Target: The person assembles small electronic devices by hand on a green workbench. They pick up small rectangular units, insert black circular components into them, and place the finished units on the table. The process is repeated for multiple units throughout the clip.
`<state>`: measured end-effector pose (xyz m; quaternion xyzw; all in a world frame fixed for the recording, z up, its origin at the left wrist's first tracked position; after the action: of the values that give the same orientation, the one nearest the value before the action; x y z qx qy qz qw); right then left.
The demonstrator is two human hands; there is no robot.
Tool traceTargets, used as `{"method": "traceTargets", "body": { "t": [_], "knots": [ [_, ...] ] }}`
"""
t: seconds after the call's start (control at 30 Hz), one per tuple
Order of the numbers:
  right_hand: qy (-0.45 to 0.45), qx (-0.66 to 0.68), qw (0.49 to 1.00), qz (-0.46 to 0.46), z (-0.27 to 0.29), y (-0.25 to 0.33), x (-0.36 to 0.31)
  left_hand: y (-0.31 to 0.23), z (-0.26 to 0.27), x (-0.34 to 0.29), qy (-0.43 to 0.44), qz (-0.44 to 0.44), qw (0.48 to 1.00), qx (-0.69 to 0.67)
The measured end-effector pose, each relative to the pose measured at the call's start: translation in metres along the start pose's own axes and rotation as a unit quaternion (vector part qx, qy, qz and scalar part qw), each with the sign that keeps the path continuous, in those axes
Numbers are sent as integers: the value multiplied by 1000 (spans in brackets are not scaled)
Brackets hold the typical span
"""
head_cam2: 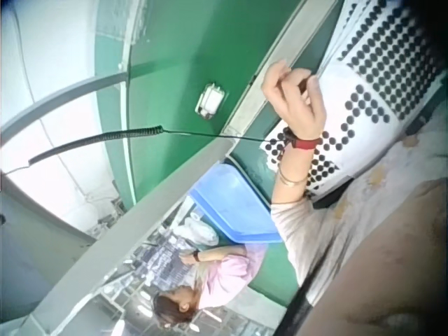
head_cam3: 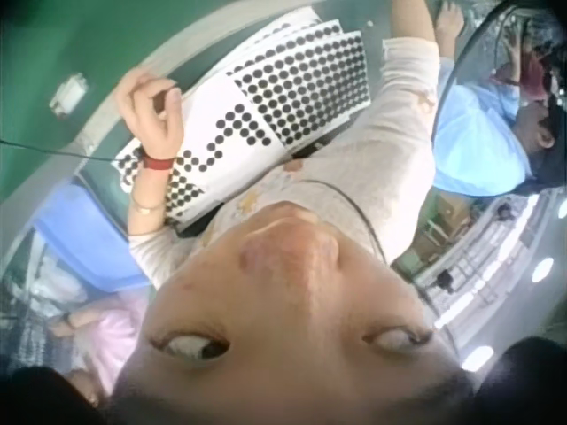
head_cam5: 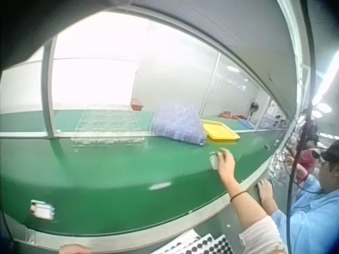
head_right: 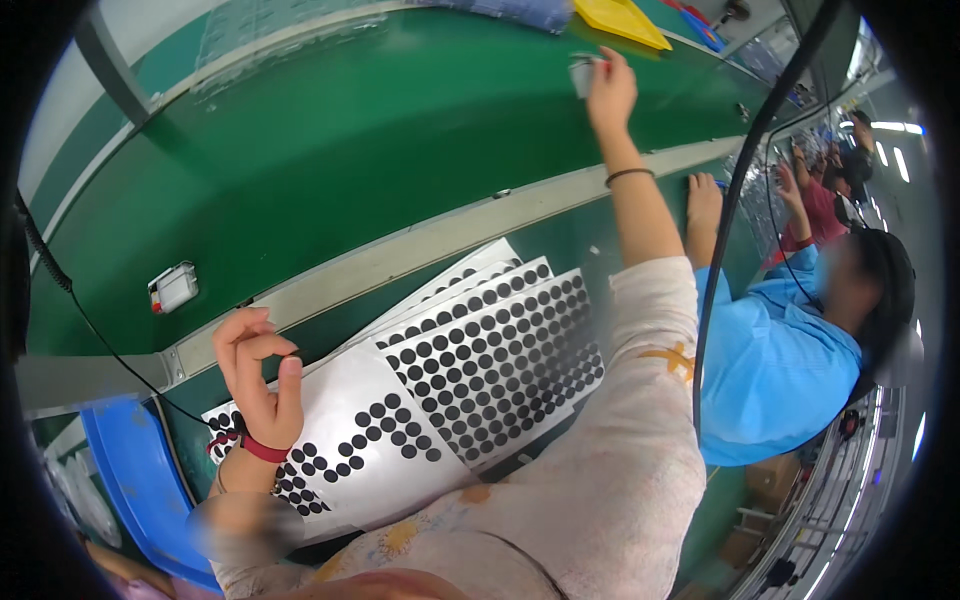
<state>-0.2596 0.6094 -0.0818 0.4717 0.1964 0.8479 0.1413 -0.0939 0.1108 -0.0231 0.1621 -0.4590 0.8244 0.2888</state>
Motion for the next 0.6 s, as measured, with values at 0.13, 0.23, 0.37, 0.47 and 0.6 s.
{"method": "traceTargets", "body": {
  "t": [0.13,0.23,0.37,0.47,0.6],
  "knots": [
    [176,412,869,-210,20,102,-29,-3,-2,-1,-40,17,999,-31],
    [278,638,655,-296,41,169,-66,-1,-10,-2,-83,0,993,-80],
    [402,721,416,-383,70,255,-132,11,-6,2,-151,25,968,-200],
    [485,695,311,-430,82,284,-171,18,-5,4,-159,62,953,-251],
    [555,658,308,-403,81,303,-200,23,3,-2,-51,57,955,-285]
  ]
}}
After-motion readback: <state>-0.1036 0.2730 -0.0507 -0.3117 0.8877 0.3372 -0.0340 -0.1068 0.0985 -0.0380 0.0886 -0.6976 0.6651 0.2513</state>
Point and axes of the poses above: each hand's wrist, its own x-axis towards the middle knuckle, its own z-axis out of the back of the hand, y = z × x, the point moved 1 cm from there along x, towards the middle knuckle, and after that the axes turned 3 degrees about -y, right-handed, at the moved point
